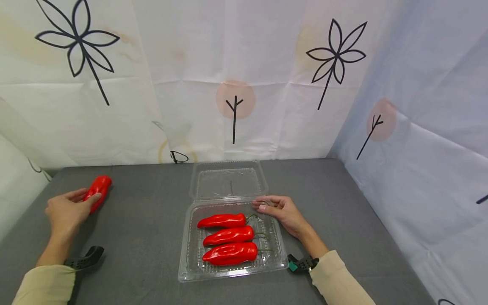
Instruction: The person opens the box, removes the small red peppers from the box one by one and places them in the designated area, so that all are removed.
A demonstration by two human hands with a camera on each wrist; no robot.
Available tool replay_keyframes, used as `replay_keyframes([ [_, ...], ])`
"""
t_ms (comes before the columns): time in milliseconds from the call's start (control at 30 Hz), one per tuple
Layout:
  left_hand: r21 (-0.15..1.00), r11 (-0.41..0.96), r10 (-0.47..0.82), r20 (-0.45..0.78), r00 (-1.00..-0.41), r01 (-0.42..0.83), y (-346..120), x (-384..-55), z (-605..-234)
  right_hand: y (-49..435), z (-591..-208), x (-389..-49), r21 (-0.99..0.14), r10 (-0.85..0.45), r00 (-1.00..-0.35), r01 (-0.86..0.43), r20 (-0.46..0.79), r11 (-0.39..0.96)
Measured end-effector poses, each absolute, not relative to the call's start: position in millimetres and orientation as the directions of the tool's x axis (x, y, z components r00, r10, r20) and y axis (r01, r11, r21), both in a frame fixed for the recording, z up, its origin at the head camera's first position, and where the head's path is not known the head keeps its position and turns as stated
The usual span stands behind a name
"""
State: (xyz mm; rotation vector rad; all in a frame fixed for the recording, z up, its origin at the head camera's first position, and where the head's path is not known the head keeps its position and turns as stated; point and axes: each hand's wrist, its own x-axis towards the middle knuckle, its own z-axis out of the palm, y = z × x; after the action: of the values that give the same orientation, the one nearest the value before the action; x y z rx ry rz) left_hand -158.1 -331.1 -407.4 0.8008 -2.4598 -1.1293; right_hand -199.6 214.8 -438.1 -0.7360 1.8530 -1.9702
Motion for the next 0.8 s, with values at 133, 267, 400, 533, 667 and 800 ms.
replay_keyframes([
  [133,0.762,0.529,-0.604,0.03,-0.796,-0.373,-331.7,-158.8,-412.4,214.8,-437.9,-199.6,-0.99,-0.571,-0.809,-0.104,0.14,-0.095],
  [267,0.748,0.555,-0.6,0.057,-0.798,-0.364,-331.5,-159.4,-415.6,214.9,-437.9,-199.5,-0.99,-0.572,-0.808,-0.103,0.14,-0.096],
  [400,0.734,0.582,-0.592,0.088,-0.801,-0.35,-331.2,-159.2,-416.7,215.5,-438.4,-199.5,-0.99,-0.572,-0.808,-0.107,0.142,-0.094],
  [533,0.729,0.584,-0.591,0.081,-0.802,-0.357,-330.7,-158.9,-416.1,215.7,-439.6,-200.1,-0.99,-0.573,-0.807,-0.112,0.144,-0.091],
  [667,0.725,0.579,-0.599,0.066,-0.798,-0.374,-331.5,-159.0,-415.5,215.4,-440.8,-200.7,-0.99,-0.569,-0.81,-0.109,0.14,-0.088],
  [800,0.719,0.578,-0.601,0.055,-0.798,-0.386,-333.2,-159.1,-414.6,215.0,-440.8,-200.3,-0.991,-0.561,-0.817,-0.106,0.134,-0.083],
])
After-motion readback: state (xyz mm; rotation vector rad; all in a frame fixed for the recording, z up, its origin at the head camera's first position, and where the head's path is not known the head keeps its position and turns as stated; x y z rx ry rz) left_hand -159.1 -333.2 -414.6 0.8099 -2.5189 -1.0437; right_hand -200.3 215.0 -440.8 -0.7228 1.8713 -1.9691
